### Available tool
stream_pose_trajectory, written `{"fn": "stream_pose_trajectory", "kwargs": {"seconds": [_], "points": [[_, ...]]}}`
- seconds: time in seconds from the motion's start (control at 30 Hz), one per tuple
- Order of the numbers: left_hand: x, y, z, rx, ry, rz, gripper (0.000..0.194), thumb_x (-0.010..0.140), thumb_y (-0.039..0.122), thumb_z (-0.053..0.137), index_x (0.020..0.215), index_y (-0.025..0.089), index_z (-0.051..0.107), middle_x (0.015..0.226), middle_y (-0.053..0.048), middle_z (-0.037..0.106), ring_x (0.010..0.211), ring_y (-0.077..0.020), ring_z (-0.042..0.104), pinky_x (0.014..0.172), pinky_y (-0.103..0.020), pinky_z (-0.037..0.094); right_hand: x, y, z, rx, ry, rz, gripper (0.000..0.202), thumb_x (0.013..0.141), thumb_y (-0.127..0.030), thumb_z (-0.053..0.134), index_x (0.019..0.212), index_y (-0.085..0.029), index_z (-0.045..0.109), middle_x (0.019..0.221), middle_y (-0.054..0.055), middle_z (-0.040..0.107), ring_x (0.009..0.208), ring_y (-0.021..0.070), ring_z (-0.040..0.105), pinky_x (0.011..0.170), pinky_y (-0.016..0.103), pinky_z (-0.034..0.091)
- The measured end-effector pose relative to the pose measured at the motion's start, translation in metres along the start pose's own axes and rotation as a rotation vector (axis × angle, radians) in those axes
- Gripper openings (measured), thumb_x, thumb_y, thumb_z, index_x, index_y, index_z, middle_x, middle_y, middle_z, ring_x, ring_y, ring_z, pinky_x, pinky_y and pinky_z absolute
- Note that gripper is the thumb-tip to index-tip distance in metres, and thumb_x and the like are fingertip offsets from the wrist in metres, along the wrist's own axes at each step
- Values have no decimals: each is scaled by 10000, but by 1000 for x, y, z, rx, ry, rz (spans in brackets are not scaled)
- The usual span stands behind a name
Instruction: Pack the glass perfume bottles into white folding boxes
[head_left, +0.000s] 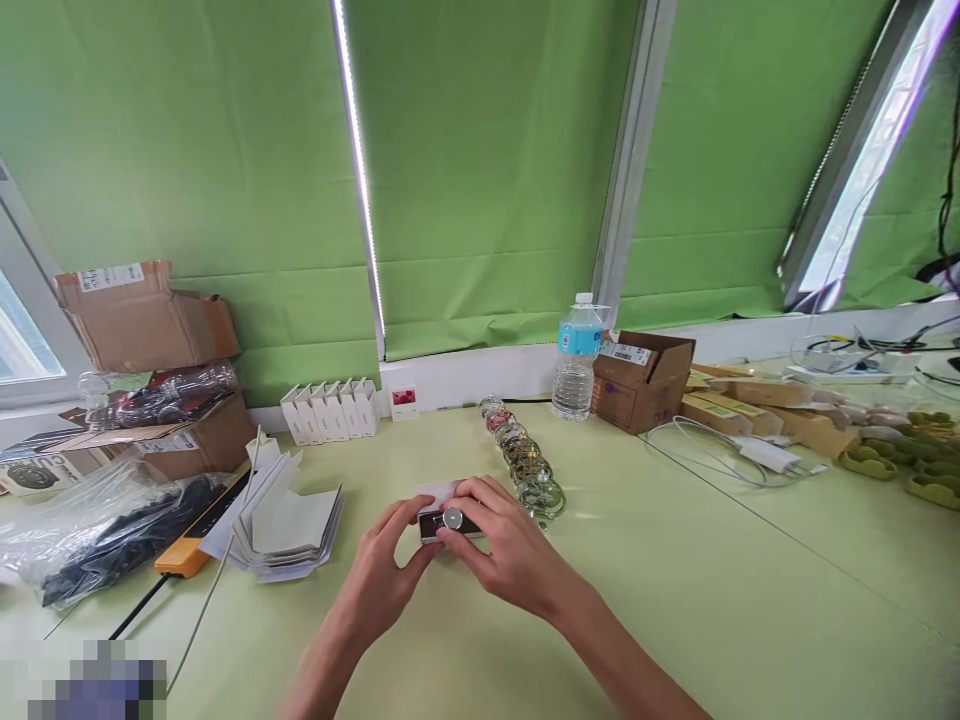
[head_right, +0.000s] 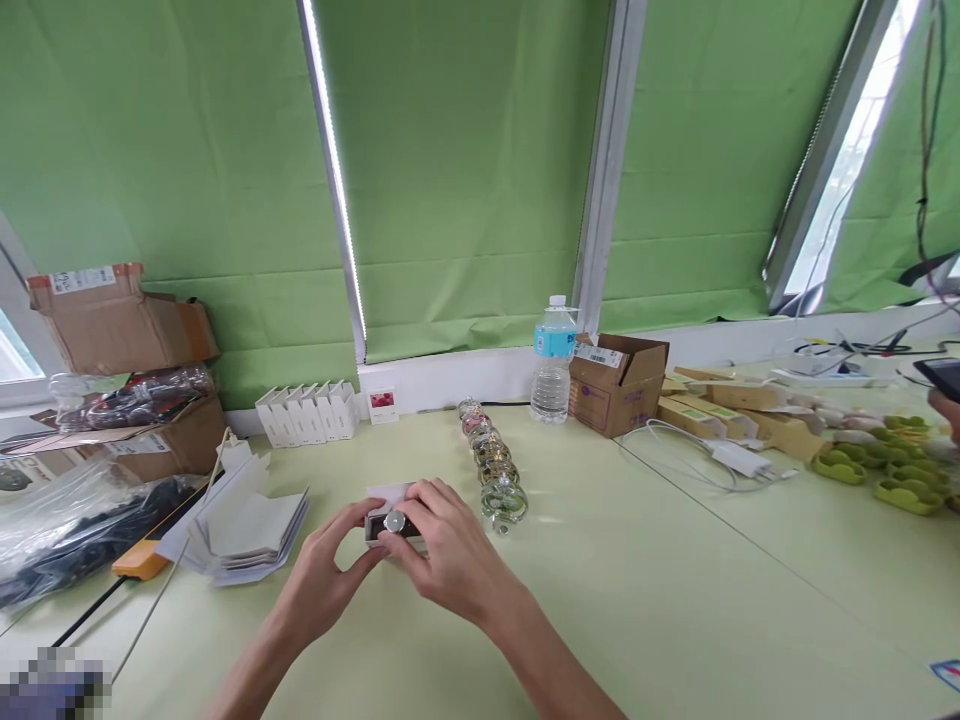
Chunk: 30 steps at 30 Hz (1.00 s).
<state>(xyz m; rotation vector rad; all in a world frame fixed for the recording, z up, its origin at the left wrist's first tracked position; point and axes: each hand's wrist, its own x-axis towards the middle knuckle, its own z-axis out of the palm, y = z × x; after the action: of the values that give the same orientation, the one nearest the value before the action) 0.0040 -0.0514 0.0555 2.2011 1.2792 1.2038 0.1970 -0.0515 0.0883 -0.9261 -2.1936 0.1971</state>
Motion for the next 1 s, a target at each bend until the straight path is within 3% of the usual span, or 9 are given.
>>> {"fn": "stream_pose_trajectory", "kwargs": {"seconds": [0.27,0.53,0.67,0.77,1.0], "points": [[-1,-2,1,0,-17,-2,372,871,302,581,1236,315,509,1154,-7,634,1054,-174,584,911,-301,462,0,-1,1,49,48,-20,141,894,-250,567,1034,-240,575,976,18,630,940,188,527,843,333,432],[-1,-3,2,3,-40,6,371,878,281,571,1239,328,498,1163,-3,624,1071,-178,580,923,-312,457,0,-5,-1,80,42,-32,203,900,-204,546,1097,-245,570,1072,27,624,1008,191,517,876,334,432],[-2,-4,2,5,-34,1,381,879,270,568,1249,321,493,1173,-16,619,1083,-189,578,933,-327,456,-1,-3,2,39,35,-35,100,927,-200,499,981,-217,582,956,19,649,937,180,527,832,326,438],[-2,-5,3,5,-29,0,377,879,268,569,1244,321,494,1178,-15,616,1092,-184,576,939,-324,458,-1,1,6,-39,36,-85,139,937,-217,485,845,-193,586,834,23,649,867,179,527,823,343,432],[-1,-7,3,22,-5,26,388,874,265,577,1247,329,491,1188,-4,618,1102,-171,578,940,-306,468,-1,4,8,-86,41,-116,185,945,-229,476,833,-191,618,789,23,670,861,189,555,813,351,437]]}}
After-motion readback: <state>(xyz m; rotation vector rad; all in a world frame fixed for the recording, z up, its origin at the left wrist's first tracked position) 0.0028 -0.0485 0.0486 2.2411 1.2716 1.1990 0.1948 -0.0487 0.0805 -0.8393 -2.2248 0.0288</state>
